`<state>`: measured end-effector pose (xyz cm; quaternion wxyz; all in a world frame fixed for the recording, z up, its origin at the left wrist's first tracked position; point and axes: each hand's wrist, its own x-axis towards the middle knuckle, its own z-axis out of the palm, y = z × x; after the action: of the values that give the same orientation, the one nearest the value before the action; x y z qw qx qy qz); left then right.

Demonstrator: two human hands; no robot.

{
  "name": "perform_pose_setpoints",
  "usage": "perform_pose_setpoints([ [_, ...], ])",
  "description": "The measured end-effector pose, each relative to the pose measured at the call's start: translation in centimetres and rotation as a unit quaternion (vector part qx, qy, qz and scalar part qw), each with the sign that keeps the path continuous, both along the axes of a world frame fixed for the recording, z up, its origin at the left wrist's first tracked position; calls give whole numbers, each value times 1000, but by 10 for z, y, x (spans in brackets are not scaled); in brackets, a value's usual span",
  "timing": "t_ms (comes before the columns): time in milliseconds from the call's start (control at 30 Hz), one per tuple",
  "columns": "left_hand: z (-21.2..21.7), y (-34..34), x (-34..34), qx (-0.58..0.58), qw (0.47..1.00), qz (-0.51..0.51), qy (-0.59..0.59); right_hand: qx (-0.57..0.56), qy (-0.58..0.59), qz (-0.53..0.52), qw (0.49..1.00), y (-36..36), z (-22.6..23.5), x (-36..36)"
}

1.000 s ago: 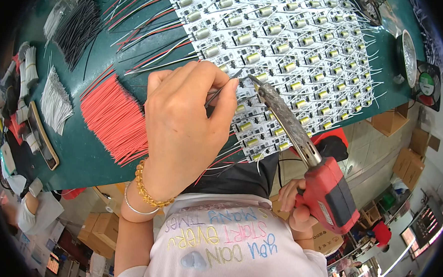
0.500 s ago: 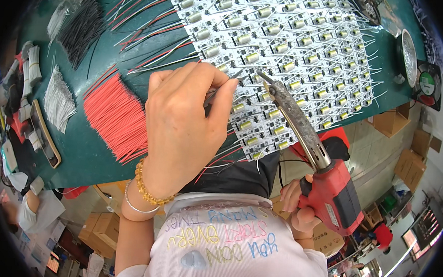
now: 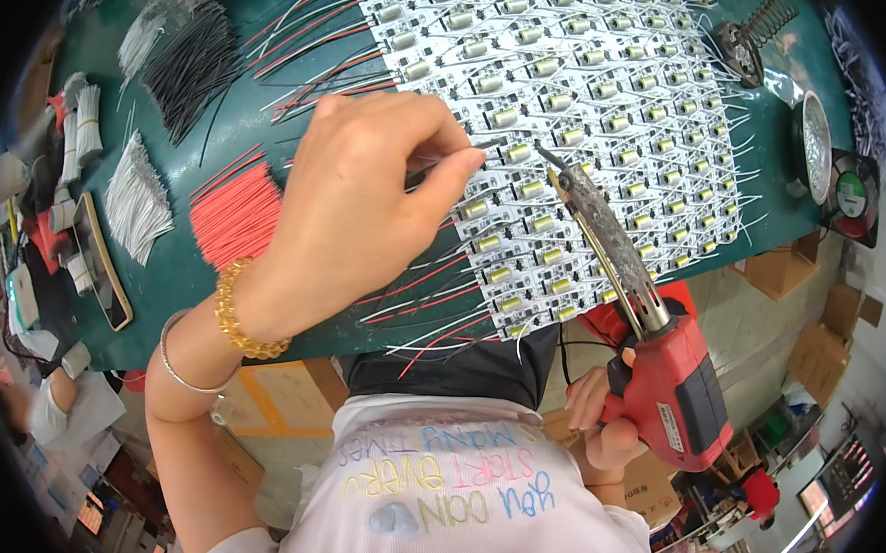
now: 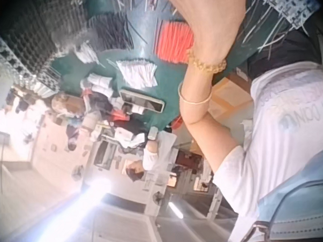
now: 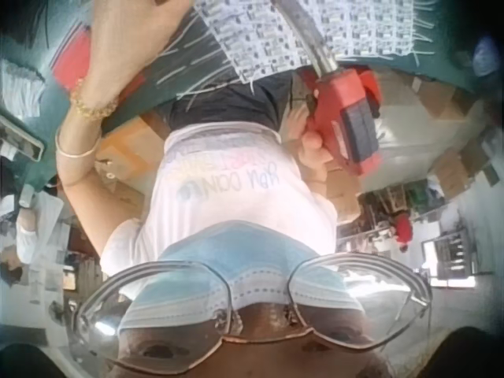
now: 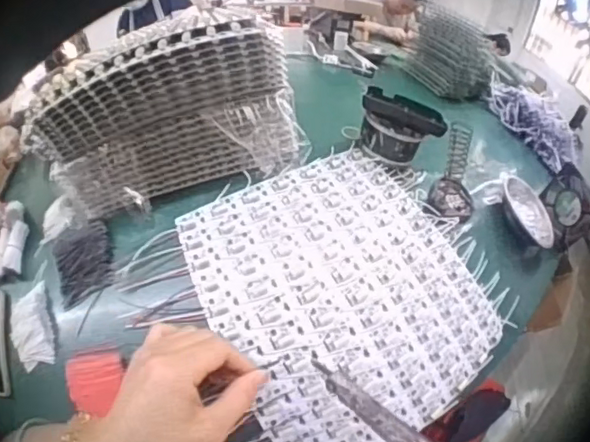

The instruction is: The person uses a soldering iron to attach red and white wires to a large LED panel. They systematically pick up wires from piles on the table and solder them to specific points on the circuit board, working across the surface of the panel.

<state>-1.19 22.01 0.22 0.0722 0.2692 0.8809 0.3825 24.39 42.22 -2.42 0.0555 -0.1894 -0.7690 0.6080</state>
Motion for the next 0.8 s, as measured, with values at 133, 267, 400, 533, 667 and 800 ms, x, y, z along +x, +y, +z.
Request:
perform_pose_setpoints([
  [133, -14, 3, 3, -9, 997, -6, 82, -71, 8, -38, 997, -10, 4, -6],
  [267, -16, 2, 4, 4, 995, 2, 95, -86, -13, -28, 996, -8, -1, -4],
  [400, -15, 3, 3, 1, 996, -3, 91, -96, -42, -21, 994, -4, -8, 4],
  [533, -14, 1, 0, -2, 996, -5, 84, -155, -101, -20, 983, 4, -17, 22],
  [667, -14, 2, -1, 3, 997, -8, 80, -462, -4, -179, 869, -8, -38, 40],
  [800, -15, 2, 0, 1, 997, -11, 81, -85, -17, 3, 996, 0, -22, 19],
])
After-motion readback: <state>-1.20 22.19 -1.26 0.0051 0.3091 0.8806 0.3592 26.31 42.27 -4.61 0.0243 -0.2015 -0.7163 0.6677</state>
